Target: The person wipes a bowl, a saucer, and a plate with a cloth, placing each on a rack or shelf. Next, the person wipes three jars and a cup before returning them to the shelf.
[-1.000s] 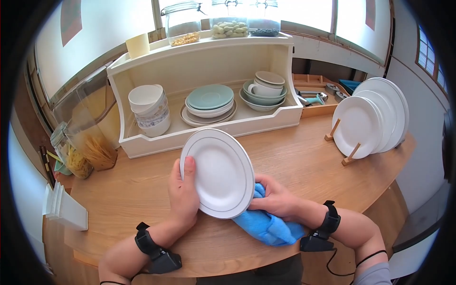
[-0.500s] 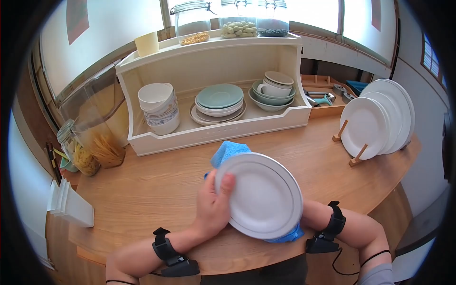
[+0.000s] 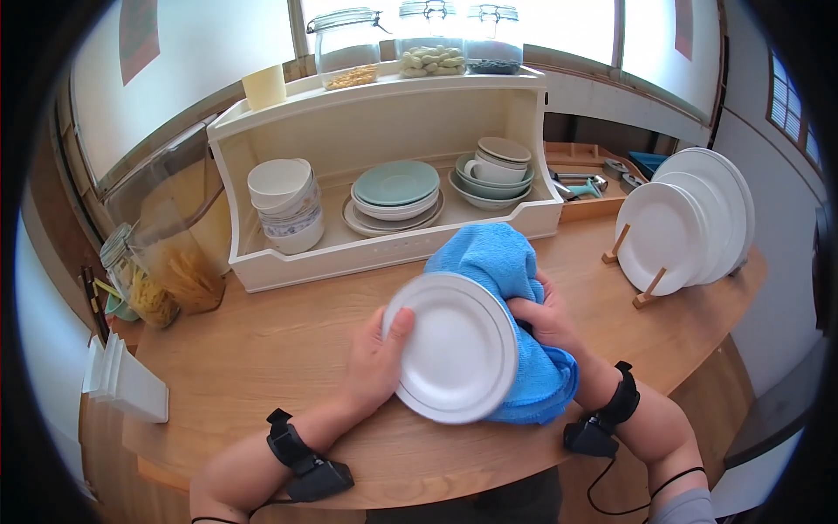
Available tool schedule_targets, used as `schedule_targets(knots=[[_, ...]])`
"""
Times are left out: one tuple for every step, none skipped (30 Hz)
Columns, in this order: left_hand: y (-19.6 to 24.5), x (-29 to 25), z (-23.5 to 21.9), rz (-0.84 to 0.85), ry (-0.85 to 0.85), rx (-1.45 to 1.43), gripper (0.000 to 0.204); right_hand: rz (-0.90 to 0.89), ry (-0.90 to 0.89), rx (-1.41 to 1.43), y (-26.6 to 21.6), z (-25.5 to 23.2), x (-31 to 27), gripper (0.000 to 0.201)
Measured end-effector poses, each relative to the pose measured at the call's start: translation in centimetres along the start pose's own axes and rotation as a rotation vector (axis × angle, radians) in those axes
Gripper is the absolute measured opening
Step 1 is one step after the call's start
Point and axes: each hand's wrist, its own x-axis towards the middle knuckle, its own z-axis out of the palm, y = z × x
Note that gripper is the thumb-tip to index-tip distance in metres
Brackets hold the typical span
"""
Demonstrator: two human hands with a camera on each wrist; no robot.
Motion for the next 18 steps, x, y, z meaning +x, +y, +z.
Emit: schedule_targets(knots=[[0.3, -0.3, 0.3, -0.006, -0.069, 0.054, 0.041, -0.001, 0.004, -0.001, 0.2, 0.1, -0.1, 0.038], [0.7, -0.7, 0.8, -0.021, -0.104, 0.041, 0.04, 0.028, -0.003, -0.059, 0.5, 0.6, -0.2, 0.038], [0.7, -0.8, 0.9, -0.02, -0.106, 0.04, 0.04, 0.057, -0.01, -0.117, 0.8, 0.9, -0.4, 0.038], [0.7, -0.9, 1.0, 0.028, -0.095, 0.065, 0.039, 0.069, -0.114, -0.079, 1.5, 0.7, -0.4, 0.04], [0.7, -1.0, 1.0, 0.078, -0.084, 0.09, 0.038, 0.065, -0.115, -0.083, 1.8, 1.3, -0.9, 0.04], [0.6, -1.0, 1.0, 0.084, -0.084, 0.089, 0.038, 0.016, -0.146, -0.093, 2.0, 2.0, -1.5, 0.042], [0.3, -0.9, 1.0, 0.083, 0.005, 0.046, 0.038, -0.033, -0.176, -0.103, 1.9, 2.5, -1.7, 0.044], [0.1, -0.7, 1.0, 0.08, 0.093, 0.003, 0.038, 0.078, -0.264, -0.329, 1.5, 2.0, -1.3, 0.045], [-0.1, -0.4, 0.8, 0.084, 0.093, 0.0, 0.038, 0.076, -0.264, -0.333, 1.6, 2.0, -1.4, 0.045], [-0.3, -0.1, 0.4, 0.067, 0.155, -0.056, 0.038, 0.111, -0.237, -0.318, 1.7, 2.2, -1.5, 0.046], [-0.3, 0.1, 0.0, 0.049, 0.219, -0.112, 0.038, 0.147, -0.212, -0.302, 1.8, 2.3, -1.5, 0.046], [-0.2, 0.2, -0.4, 0.039, 0.241, -0.1, 0.038, 0.161, -0.164, -0.203, 1.2, 2.6, -1.6, 0.041], [-0.2, 0.3, -0.8, 0.04, 0.242, -0.101, 0.038, 0.161, -0.165, -0.205, 0.9, 2.4, -1.4, 0.041], [-0.3, 0.3, -1.1, 0.064, 0.235, -0.063, 0.037, 0.133, -0.122, -0.194, 0.6, 1.7, -1.2, 0.039], [-0.4, 0.4, -1.3, 0.089, 0.227, -0.026, 0.037, 0.105, -0.078, -0.183, 0.3, 1.1, -1.0, 0.037], [-0.5, 0.4, -1.4, 0.089, 0.228, -0.027, 0.037, 0.047, 0.007, -0.159, 0.6, 0.4, -0.6, 0.034], [-0.7, 0.4, -1.4, 0.088, 0.193, -0.022, 0.035, 0.046, 0.004, -0.16, 0.8, -0.3, -0.2, 0.034], [-0.8, 0.4, -1.4, 0.084, 0.156, -0.018, 0.034, 0.003, 0.021, -0.107, 0.8, -0.8, 0.2, 0.032]])
